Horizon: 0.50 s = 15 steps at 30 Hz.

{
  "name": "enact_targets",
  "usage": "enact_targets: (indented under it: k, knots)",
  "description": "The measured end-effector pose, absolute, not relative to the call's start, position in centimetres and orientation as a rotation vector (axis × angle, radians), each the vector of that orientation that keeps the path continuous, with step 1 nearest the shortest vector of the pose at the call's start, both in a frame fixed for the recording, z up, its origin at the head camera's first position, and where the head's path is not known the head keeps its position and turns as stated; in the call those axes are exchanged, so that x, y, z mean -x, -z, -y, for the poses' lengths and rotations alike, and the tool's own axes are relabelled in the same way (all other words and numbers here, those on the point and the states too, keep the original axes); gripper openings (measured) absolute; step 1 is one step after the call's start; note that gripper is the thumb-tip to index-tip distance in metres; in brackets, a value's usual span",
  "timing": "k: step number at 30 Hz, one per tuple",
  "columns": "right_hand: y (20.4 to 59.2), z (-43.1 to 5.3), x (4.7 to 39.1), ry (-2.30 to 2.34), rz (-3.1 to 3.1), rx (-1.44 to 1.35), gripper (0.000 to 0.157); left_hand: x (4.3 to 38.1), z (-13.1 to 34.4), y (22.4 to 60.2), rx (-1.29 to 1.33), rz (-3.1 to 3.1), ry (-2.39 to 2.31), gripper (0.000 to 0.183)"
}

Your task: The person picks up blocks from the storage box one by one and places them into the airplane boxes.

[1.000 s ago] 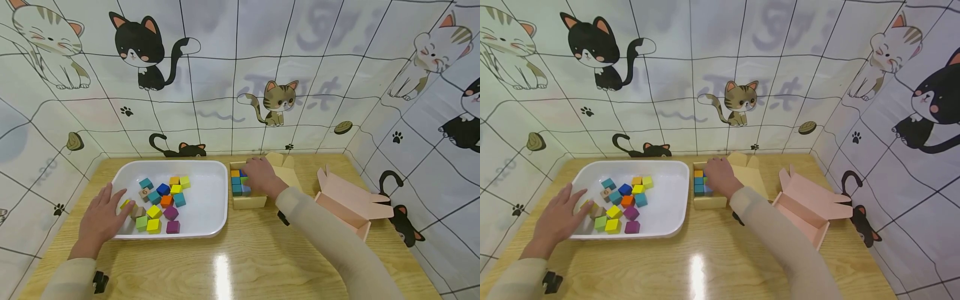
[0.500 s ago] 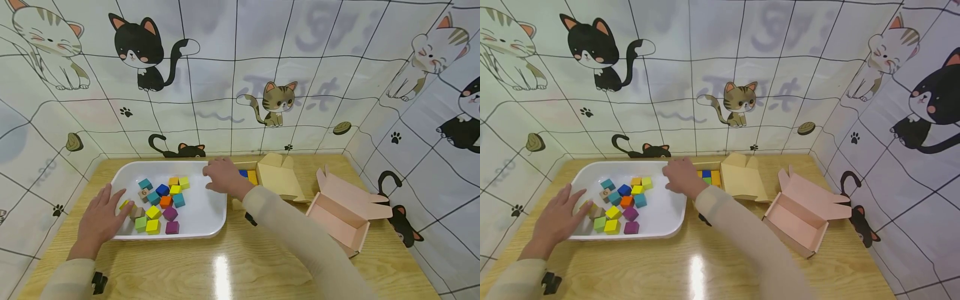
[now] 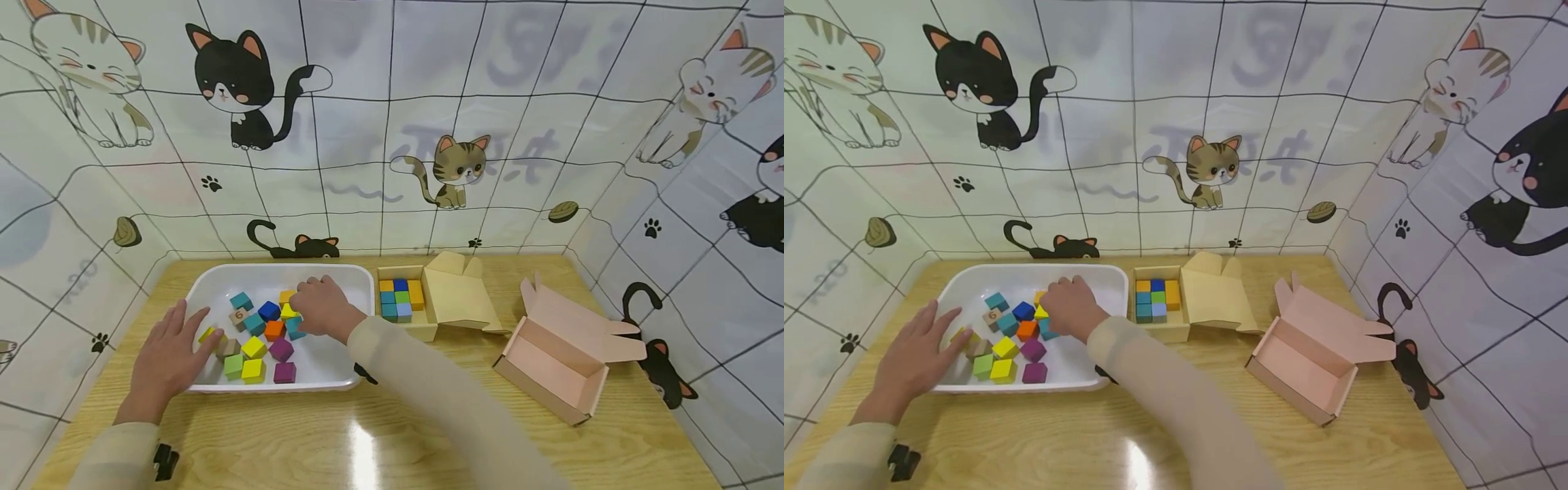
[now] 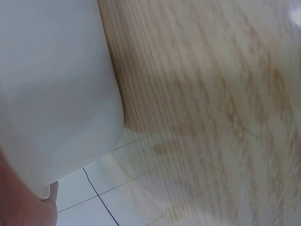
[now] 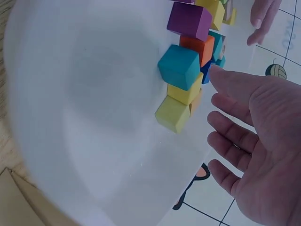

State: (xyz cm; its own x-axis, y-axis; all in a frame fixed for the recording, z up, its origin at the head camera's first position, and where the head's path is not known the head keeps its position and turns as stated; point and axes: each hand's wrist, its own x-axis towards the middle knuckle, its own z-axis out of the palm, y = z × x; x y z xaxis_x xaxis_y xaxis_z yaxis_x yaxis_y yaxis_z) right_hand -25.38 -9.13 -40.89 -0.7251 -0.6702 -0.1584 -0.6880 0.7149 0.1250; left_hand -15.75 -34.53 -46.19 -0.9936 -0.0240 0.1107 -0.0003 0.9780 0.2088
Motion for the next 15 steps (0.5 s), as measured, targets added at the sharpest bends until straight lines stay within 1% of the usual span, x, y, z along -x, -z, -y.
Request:
enact_targets:
  k: [3, 8, 15]
  knots:
    - [41.3, 9.5, 25.5, -0.276, -2.812, 1.108, 0.037, 15.7, 34.5, 46.2, -0.013, 3.011, 0.315, 0.069]
    - [41.8, 9.8, 25.5, -0.305, -2.806, 1.106, 0.030, 15.7, 34.5, 46.2, -0.012, 3.016, 0.310, 0.069]
    - [42.1, 10.4, 25.6, -0.270, -2.768, 1.134, 0.034, 15.7, 34.6, 46.2, -0.022, 3.015, 0.318, 0.070]
